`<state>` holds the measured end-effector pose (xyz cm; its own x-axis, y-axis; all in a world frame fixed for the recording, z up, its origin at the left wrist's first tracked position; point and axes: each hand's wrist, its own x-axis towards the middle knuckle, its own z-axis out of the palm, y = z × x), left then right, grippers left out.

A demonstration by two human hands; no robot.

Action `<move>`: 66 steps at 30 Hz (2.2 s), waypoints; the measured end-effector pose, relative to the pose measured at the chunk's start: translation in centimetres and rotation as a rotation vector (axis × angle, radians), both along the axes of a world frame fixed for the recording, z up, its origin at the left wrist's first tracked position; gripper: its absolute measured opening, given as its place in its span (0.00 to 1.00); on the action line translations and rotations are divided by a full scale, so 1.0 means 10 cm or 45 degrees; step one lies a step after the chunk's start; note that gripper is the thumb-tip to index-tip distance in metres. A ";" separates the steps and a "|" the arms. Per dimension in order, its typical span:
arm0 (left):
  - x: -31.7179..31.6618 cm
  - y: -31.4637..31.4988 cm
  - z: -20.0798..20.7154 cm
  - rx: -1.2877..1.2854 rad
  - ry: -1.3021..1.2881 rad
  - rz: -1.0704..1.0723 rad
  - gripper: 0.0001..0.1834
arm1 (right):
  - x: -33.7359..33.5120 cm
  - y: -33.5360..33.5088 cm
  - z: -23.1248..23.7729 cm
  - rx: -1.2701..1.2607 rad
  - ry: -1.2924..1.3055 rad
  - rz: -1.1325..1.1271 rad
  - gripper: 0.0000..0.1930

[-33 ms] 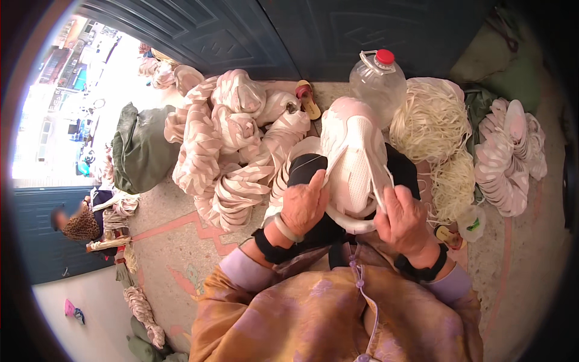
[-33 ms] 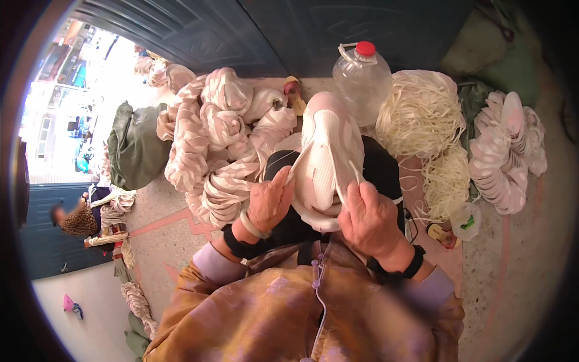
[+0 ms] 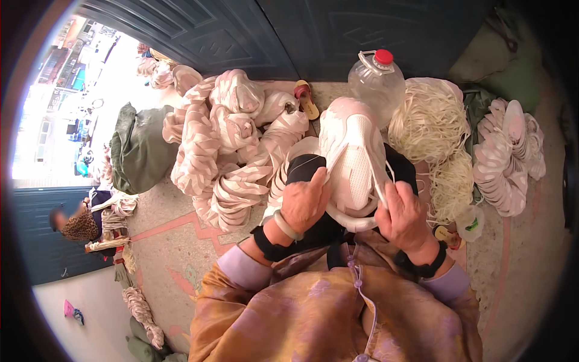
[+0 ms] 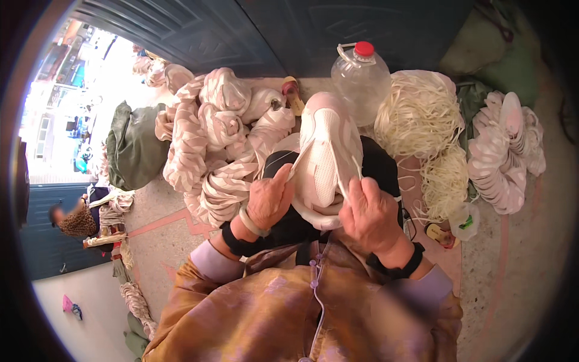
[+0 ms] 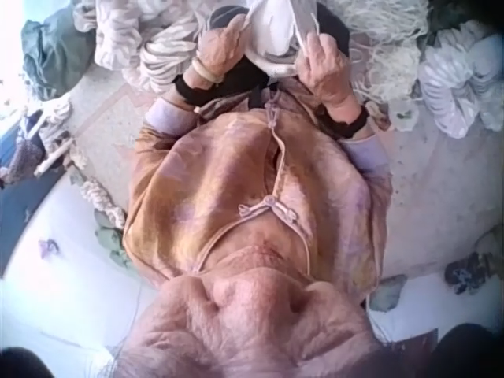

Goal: The recorder is lacing a white shoe while sitting on the floor among piles of shoe components.

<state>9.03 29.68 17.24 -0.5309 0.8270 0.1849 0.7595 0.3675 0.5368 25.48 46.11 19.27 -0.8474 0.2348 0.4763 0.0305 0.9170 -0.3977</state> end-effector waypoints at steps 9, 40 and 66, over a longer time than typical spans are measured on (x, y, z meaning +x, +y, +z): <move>0.01 0.31 0.03 -0.470 0.085 0.002 0.10 | -0.24 0.14 -0.37 -0.208 -0.099 -0.062 0.13; 0.23 0.44 0.18 0.110 0.315 -0.712 0.30 | -0.34 0.51 -0.17 -1.833 -0.151 0.132 0.13; 0.36 0.84 -0.25 -0.102 0.502 -0.806 0.12 | 0.11 0.49 -0.10 -2.083 0.245 -0.108 0.09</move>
<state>12.68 38.08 14.78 0.1443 0.9712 0.1894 0.9692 -0.1773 0.1709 26.62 51.06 18.30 -0.7683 0.6018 -0.2180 -0.1053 -0.4548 -0.8844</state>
